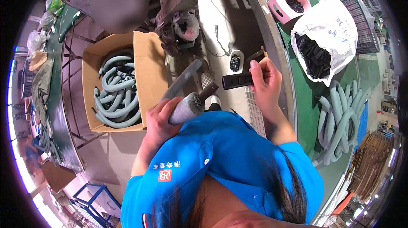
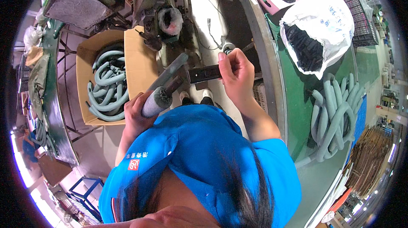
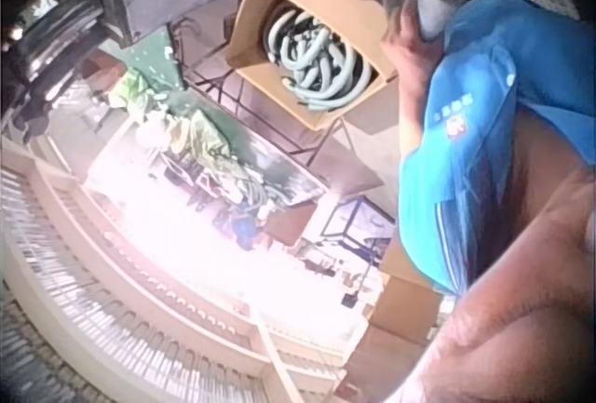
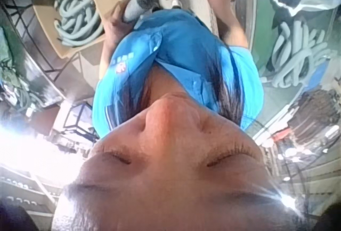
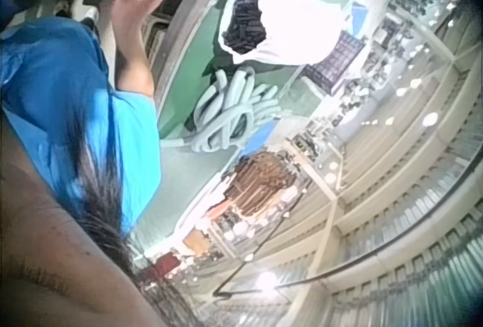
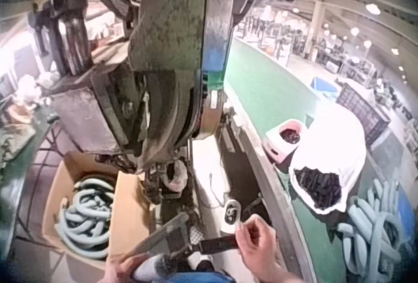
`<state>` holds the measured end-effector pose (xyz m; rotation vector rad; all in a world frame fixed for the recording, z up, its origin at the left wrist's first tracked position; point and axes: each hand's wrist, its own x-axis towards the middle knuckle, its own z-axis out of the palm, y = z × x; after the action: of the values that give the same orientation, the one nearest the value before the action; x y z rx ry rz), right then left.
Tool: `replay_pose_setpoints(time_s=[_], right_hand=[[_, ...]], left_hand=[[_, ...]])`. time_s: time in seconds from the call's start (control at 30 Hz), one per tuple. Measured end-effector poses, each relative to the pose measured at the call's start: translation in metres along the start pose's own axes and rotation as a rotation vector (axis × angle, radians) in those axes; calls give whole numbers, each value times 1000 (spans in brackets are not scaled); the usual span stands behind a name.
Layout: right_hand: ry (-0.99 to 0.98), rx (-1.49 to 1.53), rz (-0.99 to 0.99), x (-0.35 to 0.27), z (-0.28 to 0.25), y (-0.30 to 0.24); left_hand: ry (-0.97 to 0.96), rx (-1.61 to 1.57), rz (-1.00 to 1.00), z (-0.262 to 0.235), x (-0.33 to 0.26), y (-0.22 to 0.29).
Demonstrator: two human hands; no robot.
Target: The person repeatedly picks up gray foam tubes and black plastic end caps, inserts the caps into the tube ends, and places the assembled units into a cardboard box. The process is repeated continuously throughout the clip.
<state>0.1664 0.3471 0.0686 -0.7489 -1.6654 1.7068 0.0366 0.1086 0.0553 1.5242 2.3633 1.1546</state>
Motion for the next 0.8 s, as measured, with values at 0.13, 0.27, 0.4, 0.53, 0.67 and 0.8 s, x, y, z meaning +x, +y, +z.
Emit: replay_pose_setpoints(time_s=[0.13,0.27,0.4,0.53,0.67,0.8], right_hand=[[-82,-176,-53,-5,-2,2],[-120,-63,19,-8,0,3],[-211,-259,35,-25,2,4],[-469,-198,188,-32,0,1],[-835,-311,4,-27,-10,-4],[-807,-306,122,-26,-16,-13]], left_hand=[[-21,8,15,0,-2,-3],[-52,11,19,-1,-7,-3],[-138,26,11,-8,-12,-3],[-239,-37,-13,-14,-20,-5],[-288,-108,-13,-19,-25,3],[-336,-159,36,-17,-22,8]])
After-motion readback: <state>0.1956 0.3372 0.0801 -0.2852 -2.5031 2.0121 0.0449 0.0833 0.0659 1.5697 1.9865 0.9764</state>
